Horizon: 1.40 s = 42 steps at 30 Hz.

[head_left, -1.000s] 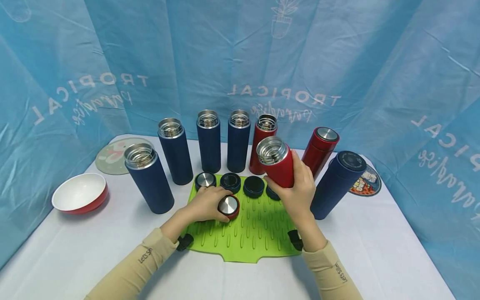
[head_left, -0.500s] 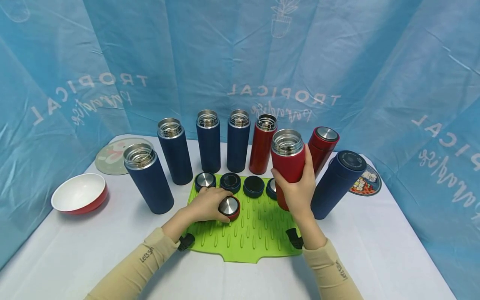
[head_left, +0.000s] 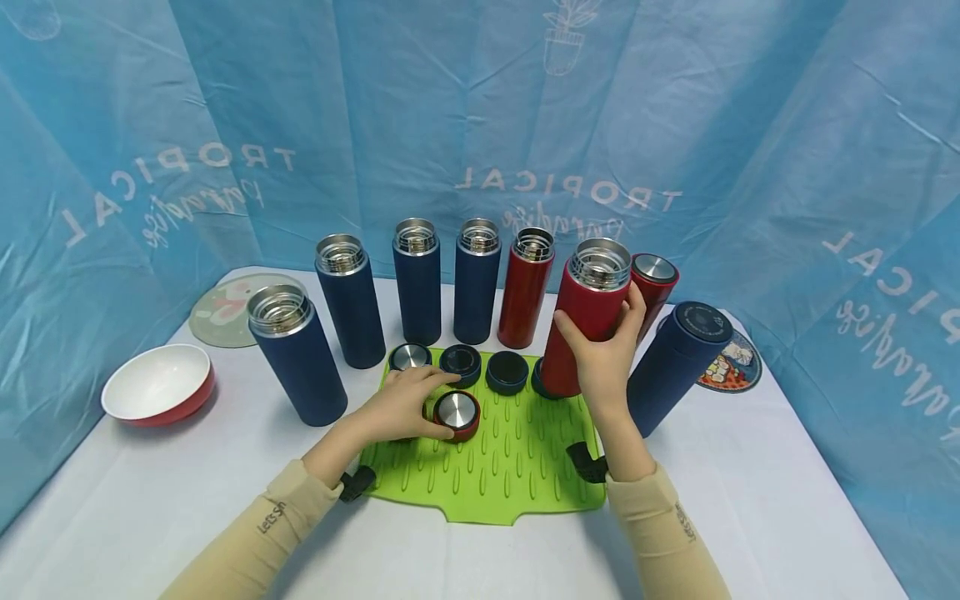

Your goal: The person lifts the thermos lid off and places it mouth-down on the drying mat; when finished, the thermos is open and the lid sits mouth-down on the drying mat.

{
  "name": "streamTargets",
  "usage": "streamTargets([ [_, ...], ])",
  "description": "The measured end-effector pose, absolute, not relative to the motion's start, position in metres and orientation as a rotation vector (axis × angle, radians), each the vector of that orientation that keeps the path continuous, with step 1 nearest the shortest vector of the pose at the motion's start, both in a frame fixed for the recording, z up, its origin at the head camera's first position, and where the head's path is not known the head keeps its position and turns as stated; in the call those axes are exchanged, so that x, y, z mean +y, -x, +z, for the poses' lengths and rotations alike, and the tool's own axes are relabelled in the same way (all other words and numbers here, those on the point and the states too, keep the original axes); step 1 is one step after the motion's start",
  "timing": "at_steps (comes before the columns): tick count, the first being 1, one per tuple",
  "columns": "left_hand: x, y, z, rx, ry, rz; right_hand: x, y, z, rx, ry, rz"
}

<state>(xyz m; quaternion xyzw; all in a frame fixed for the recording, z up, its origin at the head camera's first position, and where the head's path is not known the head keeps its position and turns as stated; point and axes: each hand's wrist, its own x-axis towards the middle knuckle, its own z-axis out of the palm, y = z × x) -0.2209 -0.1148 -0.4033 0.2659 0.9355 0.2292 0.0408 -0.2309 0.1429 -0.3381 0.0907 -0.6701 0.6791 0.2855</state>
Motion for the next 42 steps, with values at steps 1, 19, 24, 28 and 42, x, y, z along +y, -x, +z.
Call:
streamTargets([
  [1,-0.118,0.22,-0.402,2.869,-0.799,0.717,0.142,0.23,-0.335,-1.784,-0.237,1.827],
  [19,-0.167,0.2,-0.405,2.856,-0.483,1.003,0.138,0.262,-0.331,-1.727,-0.252,1.803],
  [24,-0.171,0.194,-0.409,2.844,-0.479,1.044,0.142,0.284,-0.347,-1.764,-0.194,1.775],
  [28,-0.173,0.191,-0.411,2.829,-0.432,1.038,0.144,0.301,-0.362,-1.802,-0.156,1.734],
  [42,-0.174,0.193,-0.409,2.627,-0.189,1.005,0.139,0.315,-0.366,-1.845,-0.074,1.759],
])
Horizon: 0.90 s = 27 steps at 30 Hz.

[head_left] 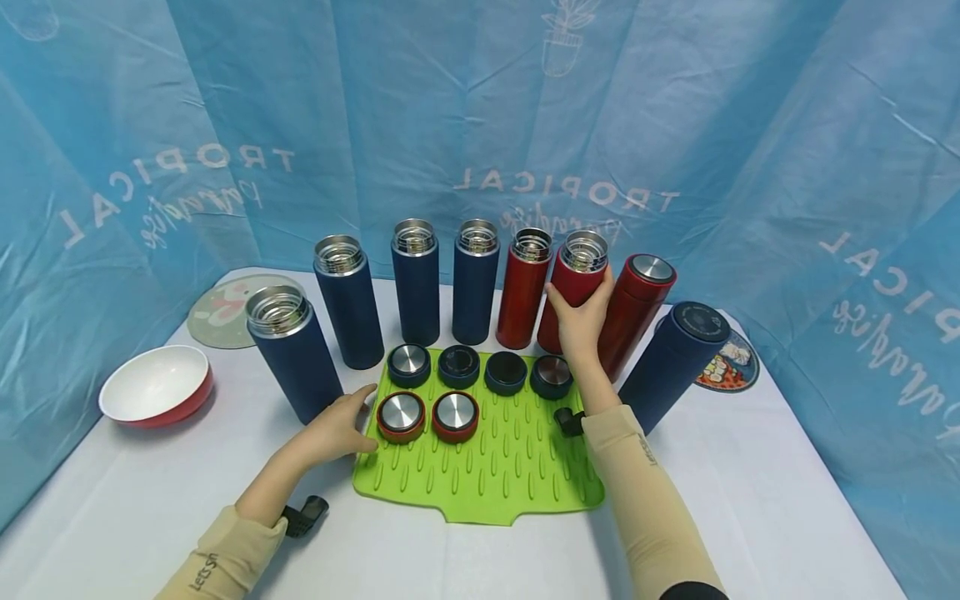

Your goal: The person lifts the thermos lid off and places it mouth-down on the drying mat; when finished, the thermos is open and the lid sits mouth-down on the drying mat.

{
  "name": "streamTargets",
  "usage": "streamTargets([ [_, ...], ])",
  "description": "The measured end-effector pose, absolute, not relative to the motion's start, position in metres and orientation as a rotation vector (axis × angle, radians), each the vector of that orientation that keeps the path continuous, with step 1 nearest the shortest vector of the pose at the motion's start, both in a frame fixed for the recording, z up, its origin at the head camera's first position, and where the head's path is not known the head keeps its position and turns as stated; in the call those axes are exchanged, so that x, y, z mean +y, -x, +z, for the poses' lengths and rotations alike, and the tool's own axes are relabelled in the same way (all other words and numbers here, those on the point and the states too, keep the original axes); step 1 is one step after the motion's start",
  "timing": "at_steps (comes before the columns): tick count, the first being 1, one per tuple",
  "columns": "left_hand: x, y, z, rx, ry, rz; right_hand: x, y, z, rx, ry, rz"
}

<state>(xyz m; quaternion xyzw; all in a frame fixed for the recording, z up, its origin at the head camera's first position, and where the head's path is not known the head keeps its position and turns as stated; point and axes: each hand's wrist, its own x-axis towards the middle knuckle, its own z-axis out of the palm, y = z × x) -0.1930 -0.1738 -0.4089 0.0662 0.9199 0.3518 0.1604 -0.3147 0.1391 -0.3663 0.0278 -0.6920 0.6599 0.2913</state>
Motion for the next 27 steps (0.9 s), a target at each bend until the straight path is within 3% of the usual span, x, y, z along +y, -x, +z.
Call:
streamTargets([
  [7,-0.175,0.195,-0.414,2.563,-0.073,1.021,0.141,0.336,-0.382,-1.893,0.042,1.684],
  [27,-0.174,0.198,-0.419,2.532,-0.04,1.014,0.146,0.35,-0.393,-1.935,0.172,1.638],
])
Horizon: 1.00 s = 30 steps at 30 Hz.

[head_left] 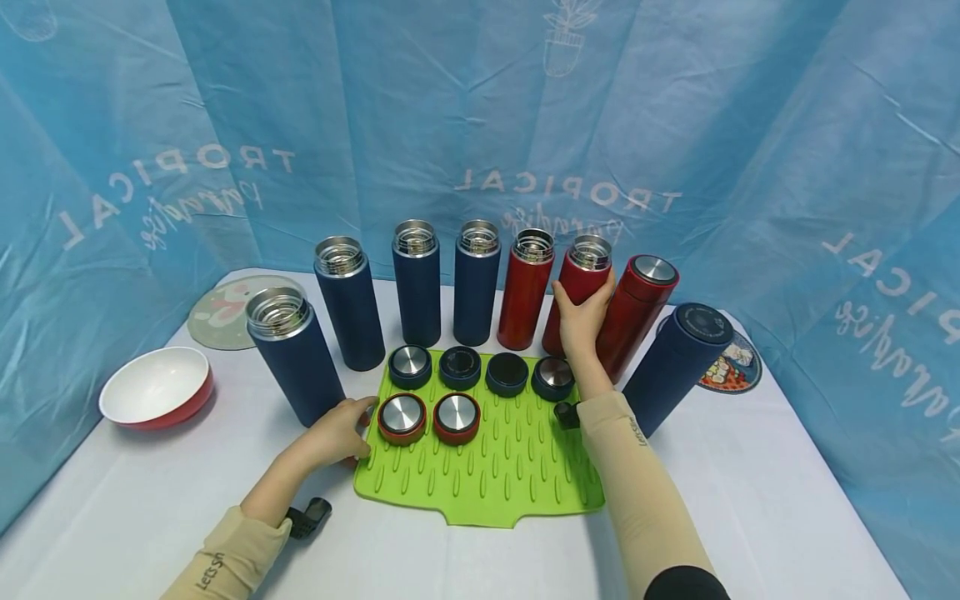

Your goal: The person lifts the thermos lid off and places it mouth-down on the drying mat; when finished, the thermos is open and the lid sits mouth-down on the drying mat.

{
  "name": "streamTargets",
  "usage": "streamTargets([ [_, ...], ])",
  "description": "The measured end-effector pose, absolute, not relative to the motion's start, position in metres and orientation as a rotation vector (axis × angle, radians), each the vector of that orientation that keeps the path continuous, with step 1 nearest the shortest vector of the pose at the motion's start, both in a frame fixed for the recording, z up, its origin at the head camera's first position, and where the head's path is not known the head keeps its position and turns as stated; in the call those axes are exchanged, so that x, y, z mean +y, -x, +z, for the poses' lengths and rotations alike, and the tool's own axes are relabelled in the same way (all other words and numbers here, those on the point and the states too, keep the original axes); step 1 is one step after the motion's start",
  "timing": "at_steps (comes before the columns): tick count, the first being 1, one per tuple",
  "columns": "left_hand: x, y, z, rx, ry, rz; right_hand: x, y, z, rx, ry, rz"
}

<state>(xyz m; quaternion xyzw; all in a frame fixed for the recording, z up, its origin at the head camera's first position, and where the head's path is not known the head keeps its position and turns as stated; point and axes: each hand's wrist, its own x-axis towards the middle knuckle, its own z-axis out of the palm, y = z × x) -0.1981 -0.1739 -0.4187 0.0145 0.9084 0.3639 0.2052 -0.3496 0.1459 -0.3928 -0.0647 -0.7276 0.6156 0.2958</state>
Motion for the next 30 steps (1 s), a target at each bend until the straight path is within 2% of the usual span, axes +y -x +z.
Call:
streamTargets([
  [17,-0.174,0.199,-0.422,2.516,-0.014,1.022,0.14,0.342,-0.392,-1.996,0.224,1.529],
  [30,-0.175,0.198,-0.421,2.527,-0.037,1.017,0.131,0.327,-0.381,-1.982,0.13,1.42],
])
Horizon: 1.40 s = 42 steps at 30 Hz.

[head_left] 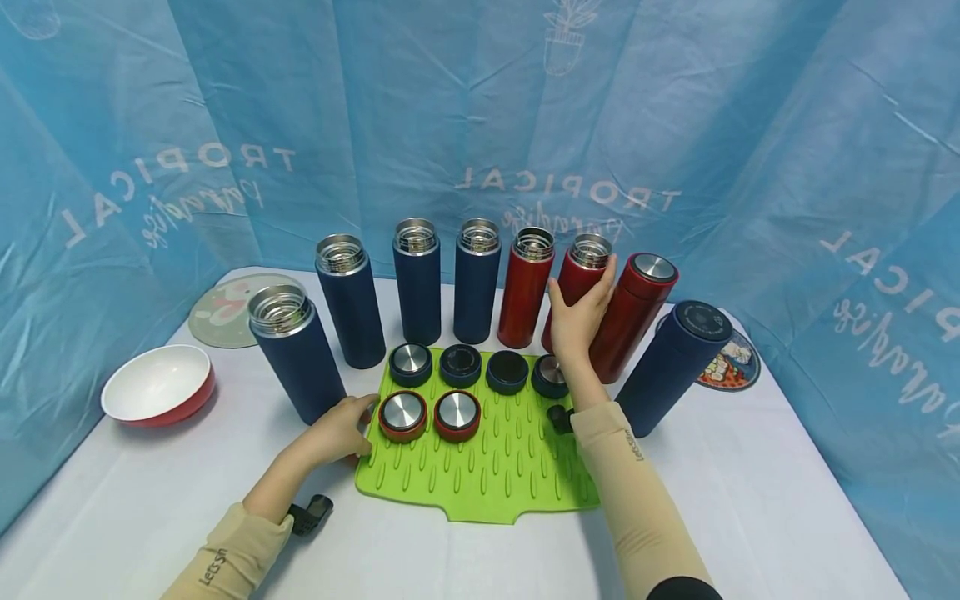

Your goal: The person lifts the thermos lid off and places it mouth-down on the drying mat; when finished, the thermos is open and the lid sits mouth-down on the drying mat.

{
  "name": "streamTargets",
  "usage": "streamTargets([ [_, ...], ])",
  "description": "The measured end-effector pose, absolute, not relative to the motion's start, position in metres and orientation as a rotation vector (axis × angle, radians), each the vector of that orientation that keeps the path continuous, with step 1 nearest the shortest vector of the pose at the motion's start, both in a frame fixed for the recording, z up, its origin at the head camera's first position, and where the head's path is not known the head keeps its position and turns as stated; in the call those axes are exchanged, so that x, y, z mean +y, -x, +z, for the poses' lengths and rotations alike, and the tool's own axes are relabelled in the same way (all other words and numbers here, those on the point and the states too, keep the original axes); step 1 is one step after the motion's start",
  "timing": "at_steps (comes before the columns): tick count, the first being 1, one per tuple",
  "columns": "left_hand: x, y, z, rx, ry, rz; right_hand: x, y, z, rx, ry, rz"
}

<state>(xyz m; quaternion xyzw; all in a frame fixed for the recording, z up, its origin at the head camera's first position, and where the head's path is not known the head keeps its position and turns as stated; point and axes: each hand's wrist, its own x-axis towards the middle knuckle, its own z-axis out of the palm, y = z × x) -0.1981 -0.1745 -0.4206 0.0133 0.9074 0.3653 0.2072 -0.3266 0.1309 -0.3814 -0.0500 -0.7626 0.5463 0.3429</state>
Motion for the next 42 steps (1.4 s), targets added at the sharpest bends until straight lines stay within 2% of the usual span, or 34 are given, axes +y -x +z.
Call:
streamTargets([
  [15,-0.175,0.197,-0.419,2.514,-0.036,1.035,0.122,0.302,-0.37,-1.895,-0.019,1.303],
  [22,-0.175,0.196,-0.419,2.505,-0.041,1.055,0.128,0.296,-0.361,-1.745,-0.112,0.998],
  [32,-0.175,0.196,-0.419,2.507,-0.055,1.057,0.145,0.303,-0.36,-1.718,0.078,0.813],
  [42,-0.172,0.197,-0.418,2.507,-0.021,1.052,0.154,0.309,-0.376,-1.734,0.282,1.032],
])
